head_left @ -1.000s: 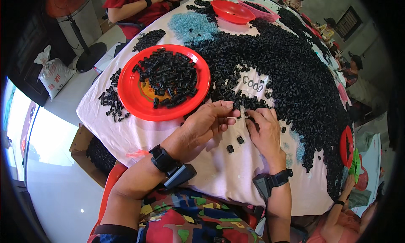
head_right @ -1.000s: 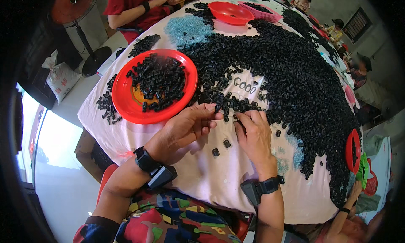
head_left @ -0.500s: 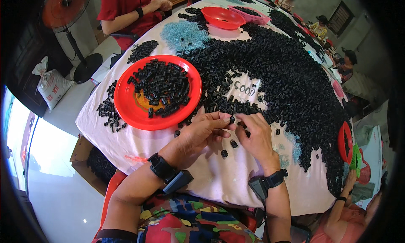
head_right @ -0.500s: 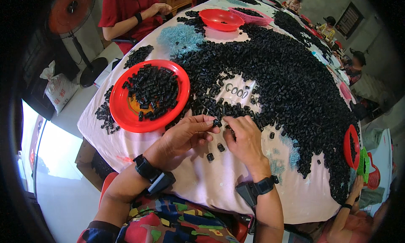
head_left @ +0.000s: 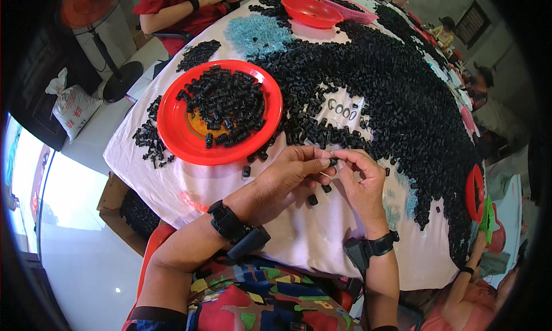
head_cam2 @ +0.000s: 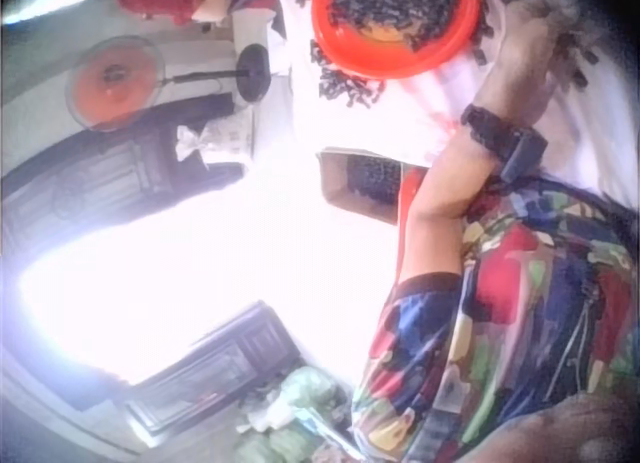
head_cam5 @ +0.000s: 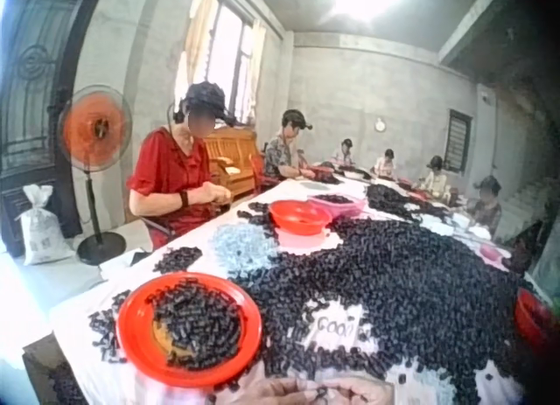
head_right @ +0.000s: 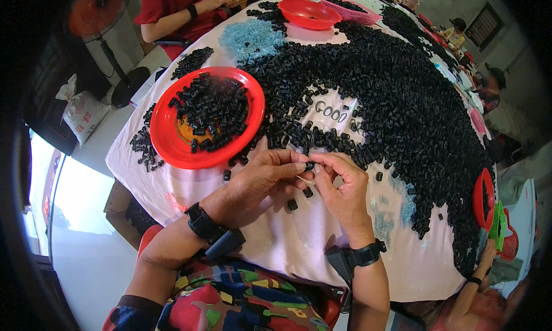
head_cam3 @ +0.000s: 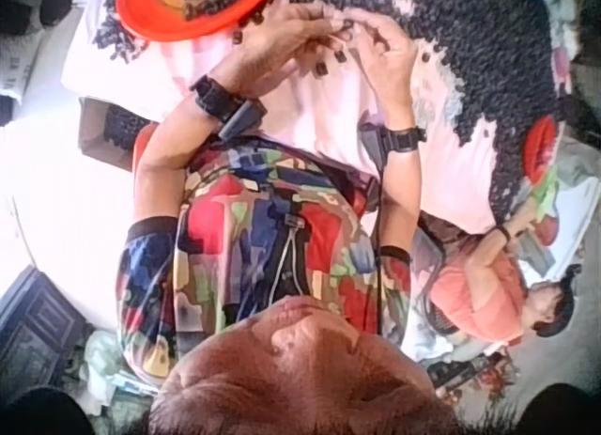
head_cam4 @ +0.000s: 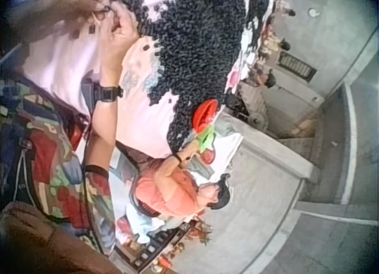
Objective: Inspecting and sorting small black manufactured components on a table.
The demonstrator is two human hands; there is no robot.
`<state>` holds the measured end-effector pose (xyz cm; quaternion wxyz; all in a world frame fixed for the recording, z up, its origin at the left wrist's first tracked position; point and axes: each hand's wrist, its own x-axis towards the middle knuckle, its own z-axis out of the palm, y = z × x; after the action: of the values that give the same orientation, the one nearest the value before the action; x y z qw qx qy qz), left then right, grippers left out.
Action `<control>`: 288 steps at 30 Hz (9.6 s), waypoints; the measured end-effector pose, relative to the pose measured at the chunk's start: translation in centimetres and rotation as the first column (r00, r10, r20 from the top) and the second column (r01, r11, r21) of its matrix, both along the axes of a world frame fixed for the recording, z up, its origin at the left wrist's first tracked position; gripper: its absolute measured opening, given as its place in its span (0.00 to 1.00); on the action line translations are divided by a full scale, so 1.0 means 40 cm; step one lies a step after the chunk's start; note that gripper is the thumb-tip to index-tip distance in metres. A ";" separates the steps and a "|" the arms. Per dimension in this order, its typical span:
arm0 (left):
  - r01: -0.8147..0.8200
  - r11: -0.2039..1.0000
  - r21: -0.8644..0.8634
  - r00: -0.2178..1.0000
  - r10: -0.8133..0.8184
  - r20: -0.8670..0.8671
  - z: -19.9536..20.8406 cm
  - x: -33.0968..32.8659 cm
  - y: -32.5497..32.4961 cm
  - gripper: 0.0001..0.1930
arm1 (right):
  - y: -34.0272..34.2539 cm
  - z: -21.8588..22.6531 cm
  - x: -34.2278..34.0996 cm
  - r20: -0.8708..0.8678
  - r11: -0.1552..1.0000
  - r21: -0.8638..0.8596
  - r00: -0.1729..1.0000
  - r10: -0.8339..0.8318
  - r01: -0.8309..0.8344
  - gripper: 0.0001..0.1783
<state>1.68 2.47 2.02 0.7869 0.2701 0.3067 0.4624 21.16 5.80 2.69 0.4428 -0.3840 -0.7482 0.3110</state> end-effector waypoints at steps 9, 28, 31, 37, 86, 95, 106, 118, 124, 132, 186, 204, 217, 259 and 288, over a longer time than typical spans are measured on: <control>-0.017 0.999 0.045 0.999 0.019 -0.042 -0.006 0.007 -0.003 0.08 | -0.010 -0.009 0.015 -0.011 0.995 -0.070 0.997 -0.074 0.073 0.11; -0.066 0.964 0.259 0.947 0.142 -0.287 -0.039 0.023 0.025 0.07 | -0.015 0.015 0.010 0.118 0.999 0.020 0.992 -0.039 0.037 0.10; -0.047 0.938 0.344 0.934 0.163 -0.316 -0.052 0.027 0.029 0.05 | -0.018 0.018 0.013 0.135 0.999 0.036 0.990 -0.038 0.034 0.09; -0.078 0.950 0.304 0.928 0.181 -0.327 -0.041 0.038 0.017 0.03 | -0.021 0.020 0.017 0.155 0.999 0.020 0.988 -0.028 0.025 0.08; 0.048 0.998 0.050 0.980 -0.038 -0.193 0.032 0.032 -0.009 0.08 | -0.006 -0.014 -0.005 0.248 0.961 0.274 0.968 -0.041 -0.029 0.28; 0.122 0.992 -0.031 0.987 -0.124 -0.099 0.019 0.019 -0.017 0.14 | -0.003 -0.005 0.005 0.284 0.937 0.344 0.958 -0.044 -0.059 0.25; 0.131 0.991 0.035 0.991 -0.131 -0.013 0.004 0.022 -0.009 0.16 | 0.003 -0.010 0.007 0.300 0.919 0.379 0.954 -0.011 -0.109 0.21; 0.114 0.993 0.015 0.993 -0.114 -0.003 0.009 0.022 0.003 0.16 | 0.003 0.001 0.011 0.252 0.901 0.422 0.968 -0.014 -0.097 0.24; 0.156 0.988 -0.009 0.985 -0.154 0.081 -0.012 0.020 0.019 0.15 | -0.002 -0.005 0.008 0.197 0.938 0.341 0.980 -0.016 -0.054 0.24; 0.151 0.988 -0.009 0.988 -0.151 0.035 -0.008 0.023 0.014 0.16 | 0.001 -0.002 0.014 0.280 0.905 0.416 0.959 -0.037 -0.086 0.21; 0.052 0.998 -0.047 0.997 -0.049 0.062 0.011 0.028 -0.006 0.10 | -0.004 0.018 0.058 0.031 0.997 -0.071 0.999 0.032 -0.030 0.09; 0.094 0.994 -0.046 0.985 -0.086 0.152 -0.013 0.020 0.008 0.11 | -0.003 0.033 0.048 0.130 0.981 0.187 0.991 0.038 -0.062 0.10; 0.086 0.996 -0.035 0.979 -0.078 0.189 -0.017 0.012 0.007 0.11 | 0.008 0.033 0.037 0.200 0.963 0.234 0.976 0.089 -0.136 0.13; 0.009 0.963 0.269 0.969 0.058 -0.239 -0.040 0.026 0.008 0.10 | -0.008 0.023 0.038 0.197 0.985 0.175 0.980 -0.021 -0.015 0.06; -0.193 0.981 -0.013 0.975 0.194 0.106 -0.039 -0.072 0.033 0.09 | 0.033 -0.022 -0.010 0.511 0.931 0.352 0.853 -0.110 -0.091 0.14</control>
<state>-1.21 3.79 0.44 0.7537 0.2130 0.2895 0.5503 20.75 7.13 1.83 0.2878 -0.3687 -0.8825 0.0489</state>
